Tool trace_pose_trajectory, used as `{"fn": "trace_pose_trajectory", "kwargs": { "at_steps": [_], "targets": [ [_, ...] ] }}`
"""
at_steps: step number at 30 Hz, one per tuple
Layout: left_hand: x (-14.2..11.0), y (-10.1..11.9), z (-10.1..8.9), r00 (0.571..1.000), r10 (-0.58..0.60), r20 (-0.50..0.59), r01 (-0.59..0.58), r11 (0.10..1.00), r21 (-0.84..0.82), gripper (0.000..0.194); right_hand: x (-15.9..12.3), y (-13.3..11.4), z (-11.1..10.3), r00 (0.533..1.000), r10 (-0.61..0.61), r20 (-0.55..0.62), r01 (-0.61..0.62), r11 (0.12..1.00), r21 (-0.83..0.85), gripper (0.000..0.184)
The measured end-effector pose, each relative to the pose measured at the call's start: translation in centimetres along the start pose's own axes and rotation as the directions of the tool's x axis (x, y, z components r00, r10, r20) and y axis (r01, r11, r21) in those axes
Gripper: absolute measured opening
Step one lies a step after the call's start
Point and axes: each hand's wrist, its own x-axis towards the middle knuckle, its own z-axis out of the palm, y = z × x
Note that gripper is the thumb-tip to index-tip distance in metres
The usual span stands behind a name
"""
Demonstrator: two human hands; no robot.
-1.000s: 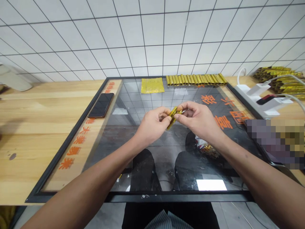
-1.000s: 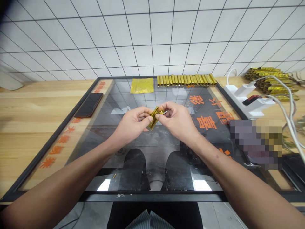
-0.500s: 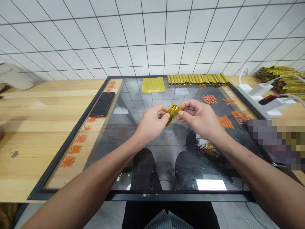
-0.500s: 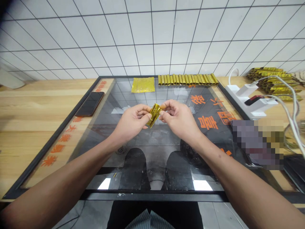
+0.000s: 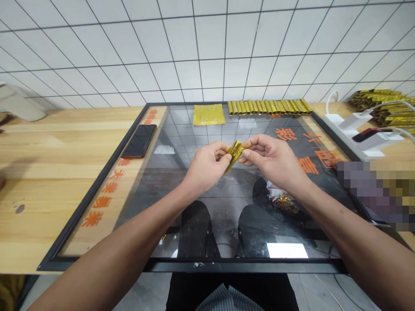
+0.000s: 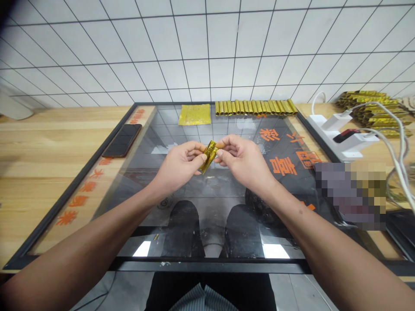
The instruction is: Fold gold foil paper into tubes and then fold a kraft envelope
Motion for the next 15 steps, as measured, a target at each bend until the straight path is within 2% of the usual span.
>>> {"fn": "trace_pose_trajectory", "kwargs": {
  "at_steps": [9, 15],
  "targets": [
    [-0.07, -0.47, 0.12, 0.998, 0.053, 0.016, -0.053, 0.998, 0.038, 0.015, -0.11, 0.23, -0.44, 0.995, -0.083, 0.055, 0.090, 0.986, -0.140, 0.009],
    [-0.24, -0.15, -0.20, 0.997, 0.078, 0.024, -0.080, 0.991, 0.112, 0.022, -0.07, -0.12, -0.35, 0.996, -0.073, 0.049, 0.079, 0.985, -0.152, 0.011]
  ]
}}
